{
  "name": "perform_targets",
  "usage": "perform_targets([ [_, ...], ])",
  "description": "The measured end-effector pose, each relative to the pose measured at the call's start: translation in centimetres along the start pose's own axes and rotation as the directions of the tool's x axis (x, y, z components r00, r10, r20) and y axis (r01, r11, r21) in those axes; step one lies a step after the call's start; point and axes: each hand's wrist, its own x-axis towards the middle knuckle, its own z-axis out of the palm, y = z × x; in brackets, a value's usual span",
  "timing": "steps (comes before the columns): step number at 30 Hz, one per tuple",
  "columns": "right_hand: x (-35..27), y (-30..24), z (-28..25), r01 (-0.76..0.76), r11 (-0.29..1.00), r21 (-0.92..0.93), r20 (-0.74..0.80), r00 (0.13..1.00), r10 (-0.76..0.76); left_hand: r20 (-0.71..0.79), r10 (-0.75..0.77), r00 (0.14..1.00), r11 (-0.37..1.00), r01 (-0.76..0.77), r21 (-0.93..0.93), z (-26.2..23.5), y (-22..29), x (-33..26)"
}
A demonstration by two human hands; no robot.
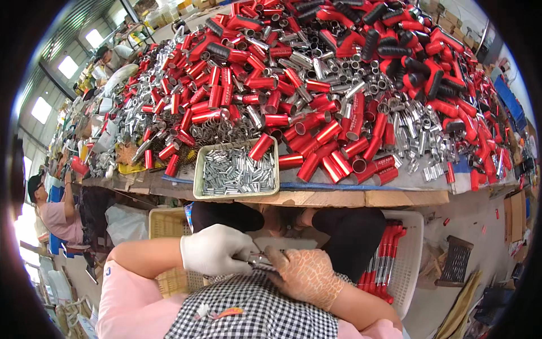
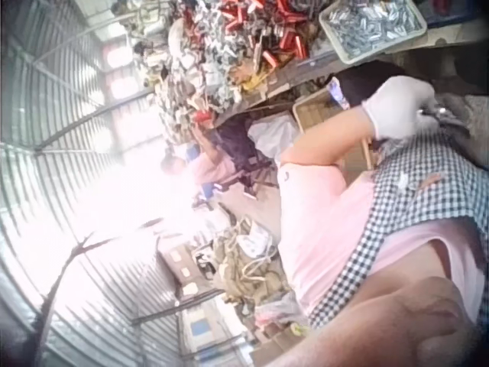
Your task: The person assembles handle components by inserting metal pins and springs into metal tubes, attaching red grip handles to them, and placing the finished assemblies into a basket.
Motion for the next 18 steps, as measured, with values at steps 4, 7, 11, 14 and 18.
perform_targets([
  [4, -0.1, -0.1, 0.0, 0.075, 0.997, -0.023, -0.101, 0.992, -0.077, 0.084, -0.06, 0.995, 0.97, 0.078, -0.231, 0.7, -1.5, 0.3],
  [7, -0.3, 0.4, 0.1, 0.03, 0.998, 0.06, -0.021, 0.999, -0.029, 0.016, 0.053, 0.998, 0.974, -0.048, -0.219, 1.4, -1.3, 0.4],
  [11, 0.2, 1.1, 1.1, 0.018, 0.994, 0.108, -0.055, 0.998, -0.012, -0.006, 0.087, 0.996, 0.983, -0.087, -0.161, 1.7, -1.6, 1.2],
  [14, 0.2, 1.0, 1.1, -0.008, 0.99, 0.14, -0.071, 0.997, 0.019, -0.007, 0.084, 0.996, 0.987, -0.085, -0.138, 1.5, -1.2, 1.2],
  [18, 0.6, 1.7, 0.3, 0.038, 0.973, 0.228, -0.107, 0.994, -0.014, -0.066, 0.106, 0.992, 0.988, -0.112, -0.109, 1.0, -1.0, 1.5],
])
